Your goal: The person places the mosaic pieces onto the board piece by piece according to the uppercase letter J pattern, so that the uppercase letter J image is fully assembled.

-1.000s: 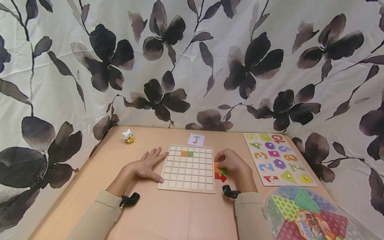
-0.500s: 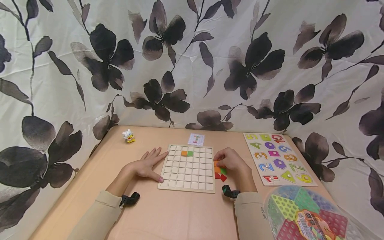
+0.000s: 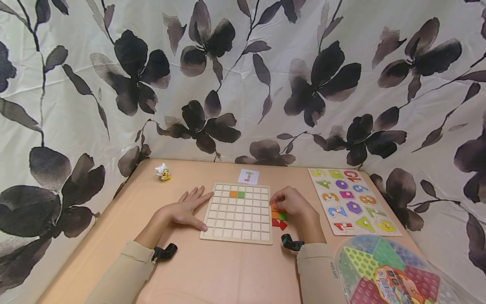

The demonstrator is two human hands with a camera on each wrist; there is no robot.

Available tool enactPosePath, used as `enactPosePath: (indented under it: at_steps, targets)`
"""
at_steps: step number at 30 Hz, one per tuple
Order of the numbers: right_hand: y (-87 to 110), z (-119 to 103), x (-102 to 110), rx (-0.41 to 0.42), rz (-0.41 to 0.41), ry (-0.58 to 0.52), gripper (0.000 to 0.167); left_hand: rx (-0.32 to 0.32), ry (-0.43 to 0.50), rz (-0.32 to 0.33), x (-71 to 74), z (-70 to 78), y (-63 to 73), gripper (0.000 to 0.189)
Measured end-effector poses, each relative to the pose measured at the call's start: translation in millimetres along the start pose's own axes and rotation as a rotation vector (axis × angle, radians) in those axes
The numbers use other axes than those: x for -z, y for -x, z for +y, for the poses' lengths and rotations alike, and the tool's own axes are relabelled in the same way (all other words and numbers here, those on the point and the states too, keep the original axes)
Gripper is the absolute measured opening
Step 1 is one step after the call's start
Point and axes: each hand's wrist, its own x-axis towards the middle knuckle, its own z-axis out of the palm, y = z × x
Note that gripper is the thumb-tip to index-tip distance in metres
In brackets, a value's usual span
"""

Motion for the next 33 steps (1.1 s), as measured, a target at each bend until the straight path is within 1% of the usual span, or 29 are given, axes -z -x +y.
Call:
enactPosePath:
  at_steps: [7,12,15,17,24,33]
  targets:
    - [0.5,-2,2,0.002,0.002,0.01,0.015,0.0,0.008,0.0,-0.3,0.1,-1.0,0.126]
    - [1.8,-3,6,-0.008,0.065,0.036,0.015,-0.001,0.006,-0.002,-0.9,-0.6,-1.9,0.126]
    - [2.9,-5,8,0.003,0.095,0.027,0.016,0.0,-0.005,0.0,-1.2,-1.1,-2.3,0.126]
    - [3.4,-7,9,0.025,0.107,0.029,0.016,0.001,-0.01,0.0,-1.5,-1.5,-2.4,0.127]
    - [3.3,-13,8,0.061,0.189,-0.013,0.019,0.0,-0.013,0.004,-2.1,-2.5,-2.9,0.127]
    - [-0.9,-16,5,0.12,0.233,-0.122,0.022,-0.002,-0.01,0.006,-3.0,-3.1,-3.0,0.127]
